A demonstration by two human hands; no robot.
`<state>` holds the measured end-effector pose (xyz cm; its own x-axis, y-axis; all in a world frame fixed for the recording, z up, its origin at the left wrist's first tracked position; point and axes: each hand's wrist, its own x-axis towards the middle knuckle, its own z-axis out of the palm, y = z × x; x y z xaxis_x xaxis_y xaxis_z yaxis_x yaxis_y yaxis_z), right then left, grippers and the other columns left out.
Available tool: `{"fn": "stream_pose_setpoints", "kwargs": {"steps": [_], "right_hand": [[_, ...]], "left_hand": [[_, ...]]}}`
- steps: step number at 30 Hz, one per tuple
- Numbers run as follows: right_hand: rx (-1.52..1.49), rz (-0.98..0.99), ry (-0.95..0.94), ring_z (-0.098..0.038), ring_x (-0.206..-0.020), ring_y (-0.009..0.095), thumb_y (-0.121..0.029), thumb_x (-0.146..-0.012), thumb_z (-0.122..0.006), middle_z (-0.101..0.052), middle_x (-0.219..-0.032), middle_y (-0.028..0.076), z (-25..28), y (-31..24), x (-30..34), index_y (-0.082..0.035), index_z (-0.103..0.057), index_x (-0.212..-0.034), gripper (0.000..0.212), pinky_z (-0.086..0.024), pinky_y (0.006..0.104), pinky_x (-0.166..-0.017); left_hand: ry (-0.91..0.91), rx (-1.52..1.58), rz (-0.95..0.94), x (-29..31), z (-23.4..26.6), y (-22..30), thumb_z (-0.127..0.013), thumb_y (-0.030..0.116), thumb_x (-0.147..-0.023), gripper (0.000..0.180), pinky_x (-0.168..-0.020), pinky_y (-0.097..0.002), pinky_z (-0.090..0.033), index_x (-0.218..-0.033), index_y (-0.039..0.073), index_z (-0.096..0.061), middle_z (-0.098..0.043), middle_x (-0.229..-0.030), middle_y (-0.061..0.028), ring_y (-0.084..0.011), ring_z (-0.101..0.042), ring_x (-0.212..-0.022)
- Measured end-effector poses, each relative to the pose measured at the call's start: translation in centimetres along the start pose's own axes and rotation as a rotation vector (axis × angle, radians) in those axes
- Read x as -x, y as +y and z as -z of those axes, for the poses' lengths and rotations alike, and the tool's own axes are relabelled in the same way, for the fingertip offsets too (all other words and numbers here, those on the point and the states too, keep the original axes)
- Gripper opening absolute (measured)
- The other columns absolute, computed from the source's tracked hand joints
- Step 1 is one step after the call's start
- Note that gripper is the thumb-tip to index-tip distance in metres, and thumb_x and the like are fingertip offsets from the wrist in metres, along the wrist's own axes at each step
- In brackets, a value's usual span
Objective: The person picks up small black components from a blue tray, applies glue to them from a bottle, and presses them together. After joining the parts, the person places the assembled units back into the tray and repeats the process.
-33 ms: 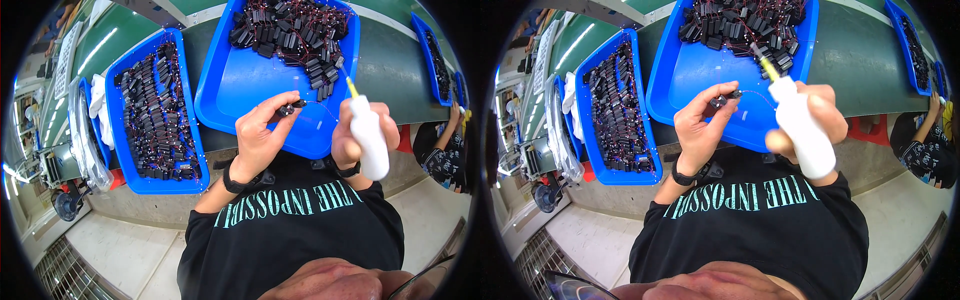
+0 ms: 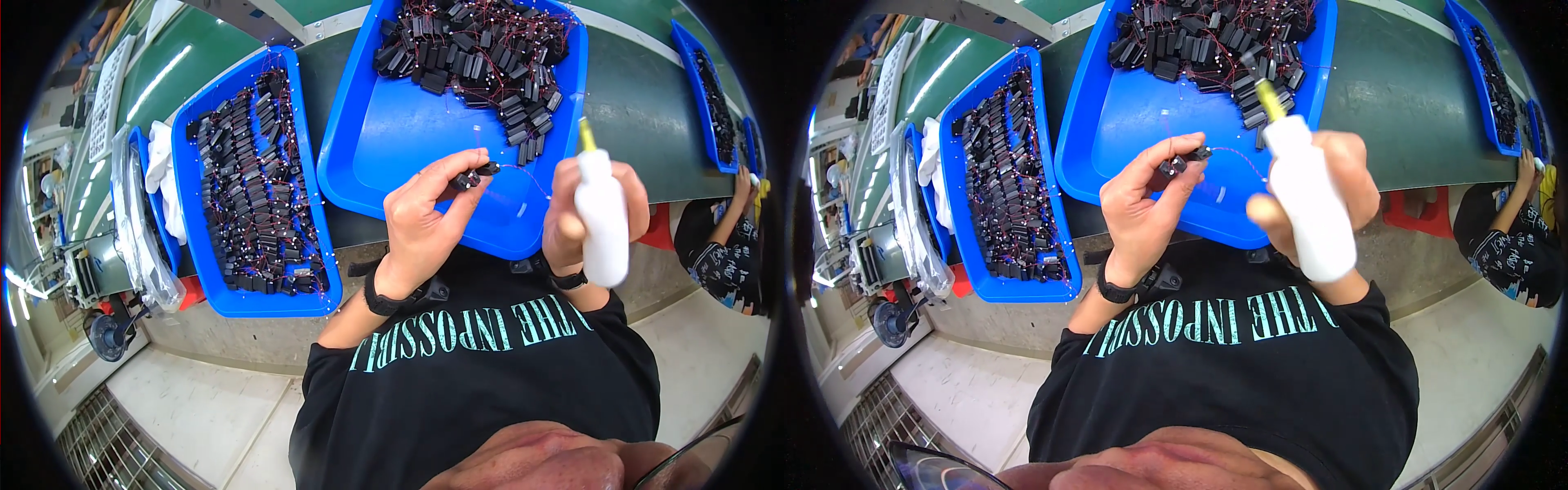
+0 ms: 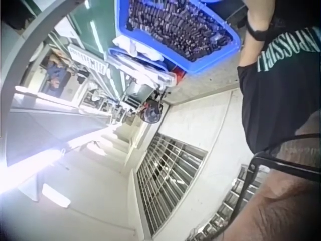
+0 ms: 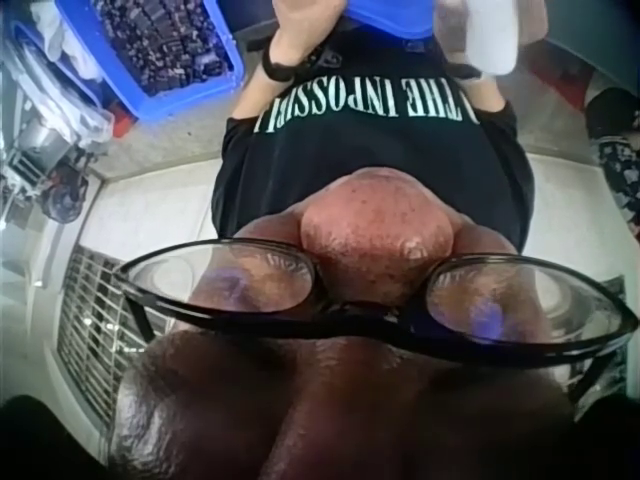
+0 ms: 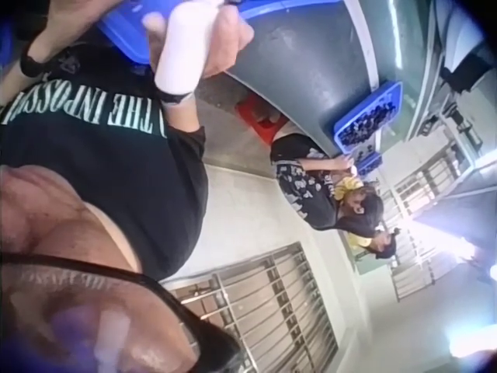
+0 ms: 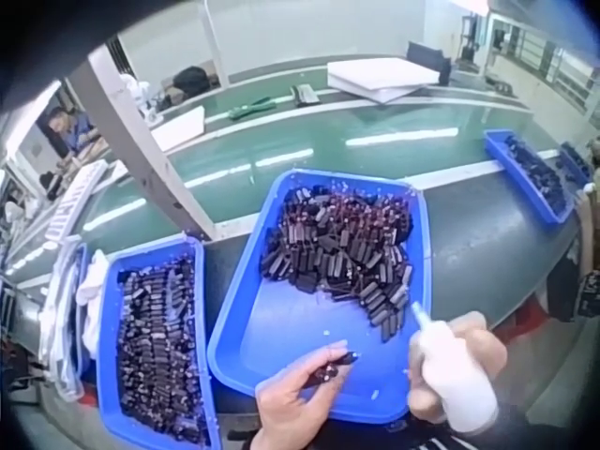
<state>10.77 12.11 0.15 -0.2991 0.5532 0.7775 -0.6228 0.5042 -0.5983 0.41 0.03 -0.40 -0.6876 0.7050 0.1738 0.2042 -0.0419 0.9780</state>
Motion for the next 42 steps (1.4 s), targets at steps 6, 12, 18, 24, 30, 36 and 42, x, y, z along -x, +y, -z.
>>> {"fn": "stream_pose_setpoints", "kwargs": {"steps": [6,12,18,24,30,36,42], "right_hand": [[0.514,-0.029,-0.006,-0.058,-0.067,0.017,-0.053,-0.081,-0.07,-0.057,-0.085,0.013,2.2,0.1,0.7,0.004,-0.052,-0.114,0.068,-0.046,0.0296,-0.062],[0.117,-0.236,0.115,-0.044,-0.056,0.014,-0.051,-0.087,-0.058,-0.053,-0.08,0.009,2.1,1.0,0.0,0.0,-0.049,-0.11,0.057,-0.037,0.0292,-0.055],[0.121,-0.344,0.066,-0.037,-0.053,0.011,-0.048,-0.086,-0.057,-0.043,-0.065,0.002,1.3,0.9,0.0,-0.004,-0.048,-0.094,0.046,-0.032,0.0283,-0.053],[0.16,-0.342,-0.004,-0.037,-0.053,0.011,-0.049,-0.084,-0.059,-0.043,-0.064,0.002,1.7,1.2,0.5,-0.004,-0.049,-0.093,0.047,-0.031,0.0282,-0.053],[0.164,-0.358,-0.031,-0.037,-0.053,0.011,-0.051,-0.083,-0.061,-0.043,-0.064,0.003,1.6,1.1,0.4,-0.004,-0.05,-0.093,0.049,-0.03,0.0278,-0.053],[0.152,-0.39,-0.05,-0.037,-0.054,0.011,-0.052,-0.082,-0.062,-0.043,-0.063,0.002,1.7,1.0,0.6,-0.004,-0.051,-0.094,0.051,-0.029,0.0275,-0.053],[0.155,-0.422,-0.07,-0.058,-0.078,0.017,-0.052,-0.083,-0.061,-0.062,-0.09,0.011,2.5,1.0,0.6,0.002,-0.06,-0.09,0.054,-0.047,0.0283,-0.072]], "left_hand": [[0.054,-0.047,-0.113,0.2,-0.3,-0.1,-0.07,-0.005,-0.08,0.026,-0.073,-0.0237,-0.056,-0.105,0.0,-0.068,-0.07,-0.103,-0.0107,-0.0134,-0.068,-0.087],[0.056,-0.129,-0.214,0.1,-0.5,-0.7,-0.07,-0.009,-0.078,0.028,-0.077,-0.0266,-0.057,-0.105,0.0,-0.068,-0.069,-0.105,-0.0133,-0.0168,-0.068,-0.092],[0.038,-0.195,-0.264,0.1,-0.5,-1.0,-0.07,-0.012,-0.074,0.033,-0.079,-0.0282,-0.057,-0.105,0.0,-0.068,-0.069,-0.105,-0.0151,-0.0203,-0.068,-0.095],[0.033,-0.202,-0.251,0.2,-0.6,-0.8,-0.069,-0.014,-0.073,0.034,-0.08,-0.0288,-0.057,-0.104,0.0,-0.067,-0.069,-0.106,-0.016,-0.022,-0.068,-0.096],[0.024,-0.202,-0.25,0.3,-0.6,-0.7,-0.068,-0.014,-0.073,0.035,-0.08,-0.0288,-0.057,-0.104,0.0,-0.067,-0.068,-0.107,-0.0161,-0.0222,-0.068,-0.096],[0.04,-0.204,-0.25,0.5,-0.8,-0.7,-0.067,-0.014,-0.071,0.036,-0.077,-0.029,-0.057,-0.103,0.002,-0.068,-0.069,-0.106,-0.0142,-0.0227,-0.069,-0.094],[0.066,-0.196,-0.249,0.1,-0.9,-0.9,-0.066,-0.012,-0.068,0.038,-0.074,-0.0298,-0.056,-0.101,0.006,-0.069,-0.07,-0.103,-0.0115,-0.0244,-0.069,-0.092]]}}
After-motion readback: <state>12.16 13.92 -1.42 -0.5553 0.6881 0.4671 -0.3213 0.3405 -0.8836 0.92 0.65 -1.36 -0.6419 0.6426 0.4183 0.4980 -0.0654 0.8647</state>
